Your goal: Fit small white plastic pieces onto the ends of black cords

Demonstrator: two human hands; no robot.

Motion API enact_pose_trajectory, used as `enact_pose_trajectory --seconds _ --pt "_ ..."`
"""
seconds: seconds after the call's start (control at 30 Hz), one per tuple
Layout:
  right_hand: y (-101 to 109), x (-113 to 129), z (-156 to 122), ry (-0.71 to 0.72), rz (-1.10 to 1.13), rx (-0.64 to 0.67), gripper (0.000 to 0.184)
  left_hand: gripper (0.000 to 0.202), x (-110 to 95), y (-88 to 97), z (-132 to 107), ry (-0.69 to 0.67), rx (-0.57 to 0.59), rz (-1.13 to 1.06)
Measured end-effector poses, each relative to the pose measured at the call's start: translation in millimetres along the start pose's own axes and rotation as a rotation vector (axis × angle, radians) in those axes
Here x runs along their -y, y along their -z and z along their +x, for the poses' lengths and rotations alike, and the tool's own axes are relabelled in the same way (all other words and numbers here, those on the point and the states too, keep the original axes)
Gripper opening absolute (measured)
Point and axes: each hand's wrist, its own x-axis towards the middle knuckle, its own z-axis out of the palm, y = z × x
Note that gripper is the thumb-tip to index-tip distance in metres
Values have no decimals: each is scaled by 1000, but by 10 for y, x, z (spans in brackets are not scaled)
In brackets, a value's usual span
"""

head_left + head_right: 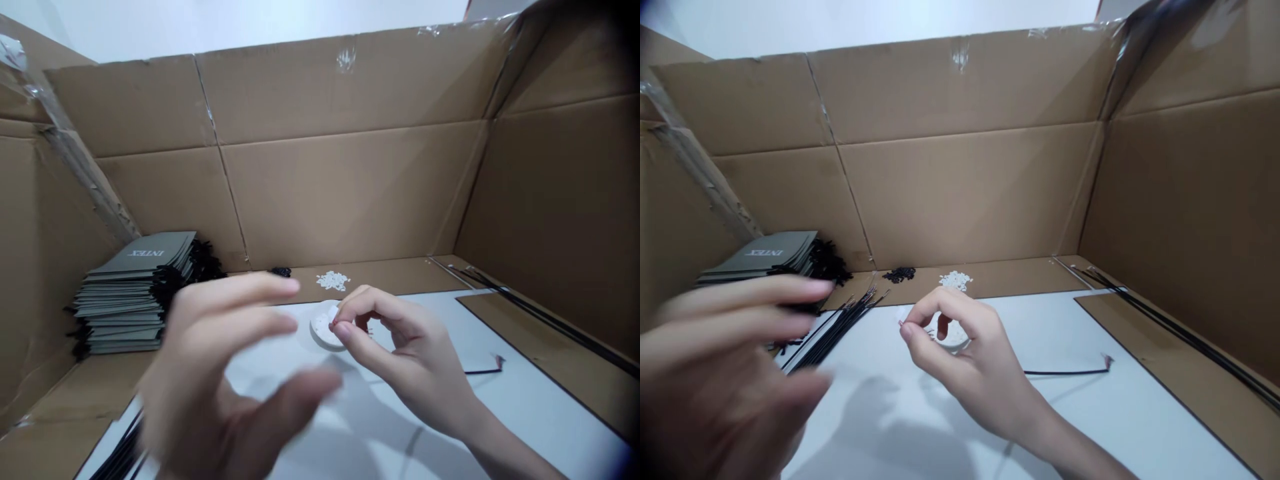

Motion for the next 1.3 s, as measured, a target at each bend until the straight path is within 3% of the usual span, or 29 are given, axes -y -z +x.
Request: enact_pose_trajectory --seconds 0.03,0.1,0.17,0.23,0.4,0.83,1.13,1.3 --pt "5 1 -8 21 -12 -3 13 28 2 -81 45 -11 14 44" --pt "16 -3 -18 73 -44 -24 13 7 16 -178 125 23 164 141" --pt "28 -12 -24 129 -86 -51 13 11 34 -214 181 87 300 125" --pt "38 -18 -28 189 -131 -78 13 14 49 -224 210 131 339 44" --pt "51 -4 -39 293 -210 -121 14 14 58 -238 210 158 318 -3" --pt "113 -14 -26 420 -332 -69 16 14 105 -294 203 165 279 4" --pt "98 -62 -25 437 -373 -59 15 15 191 -308 227 180 280 -102" --pt "91 -80 -20 372 -304 -80 14 13 257 -355 254 234 262 -240"
